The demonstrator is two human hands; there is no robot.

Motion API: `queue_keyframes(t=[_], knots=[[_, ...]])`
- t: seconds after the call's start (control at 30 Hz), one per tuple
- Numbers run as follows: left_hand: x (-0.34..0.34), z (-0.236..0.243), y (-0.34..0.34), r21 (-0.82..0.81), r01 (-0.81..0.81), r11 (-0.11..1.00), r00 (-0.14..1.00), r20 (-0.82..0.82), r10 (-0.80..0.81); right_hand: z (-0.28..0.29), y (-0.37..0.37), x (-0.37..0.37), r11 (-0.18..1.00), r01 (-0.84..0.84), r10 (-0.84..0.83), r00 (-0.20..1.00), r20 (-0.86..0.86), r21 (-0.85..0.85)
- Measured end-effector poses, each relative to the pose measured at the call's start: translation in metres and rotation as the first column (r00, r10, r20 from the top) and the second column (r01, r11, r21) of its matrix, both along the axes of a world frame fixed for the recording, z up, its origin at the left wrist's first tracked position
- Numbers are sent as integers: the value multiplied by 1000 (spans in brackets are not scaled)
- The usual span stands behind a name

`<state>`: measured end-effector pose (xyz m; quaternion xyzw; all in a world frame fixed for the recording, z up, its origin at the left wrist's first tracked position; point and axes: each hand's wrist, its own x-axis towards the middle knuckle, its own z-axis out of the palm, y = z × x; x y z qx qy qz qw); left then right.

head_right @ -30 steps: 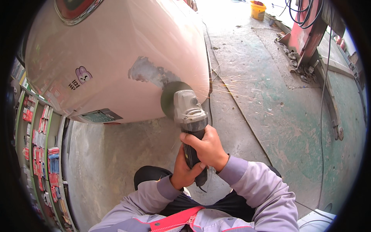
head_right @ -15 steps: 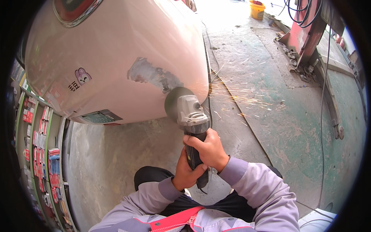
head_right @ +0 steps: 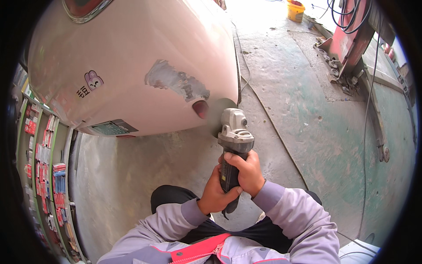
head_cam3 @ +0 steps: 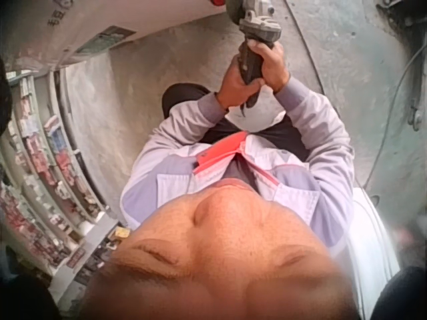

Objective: The person uses an angle grinder to remove paint from the rear body panel of a pink scooter. They hold the tool with both hands and move it across the surface, creating sparks, then stop and inspect the area.

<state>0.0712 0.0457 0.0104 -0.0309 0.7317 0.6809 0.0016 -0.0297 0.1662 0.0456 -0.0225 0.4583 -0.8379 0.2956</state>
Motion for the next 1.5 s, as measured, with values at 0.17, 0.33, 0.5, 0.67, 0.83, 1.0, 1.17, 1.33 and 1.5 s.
queue_keyframes(t=[0.17, 0.33, 0.5, 0.67, 0.83, 1.0, 1.17, 1.33, 1.5], knots=[[-1, -4, 7, -15, 13, 1000, 996, 91, -11, -6, 7, 2, 999, 16, -18, 998, 58, 32], [-1, -4, 9, -45, 12, 999, 996, 87, -8, -9, 8, 3, 997, 51, -57, 995, 83, 65], [-2, -4, 9, -48, 25, 999, 995, 98, -20, -9, 8, 2, 997, 39, -43, 997, 68, 61], [-2, -6, 9, -36, 26, 999, 995, 102, -22, -9, 8, 4, 995, 52, -59, 995, 78, 87], [-2, -9, 9, 5, 36, 999, 995, 91, -37, -9, 7, 5, 992, 58, -69, 993, 96, 112], [-6, -11, 9, 46, 34, 998, 995, 93, -38, -12, 3, 3, 986, 49, -74, 986, 151, 161], [-9, -12, 8, 218, 41, 975, 979, 187, -83, -18, 3, 2, 981, 41, -88, 965, 247, 191], [-11, -16, 8, 251, 59, 966, 967, 227, -118, -18, 3, 1, 971, 39, -97, 966, 238, 236], [-13, -19, 8, 201, 70, 977, 976, 186, -109, -18, 4, -1, 972, 54, -97, 979, 182, 227]])
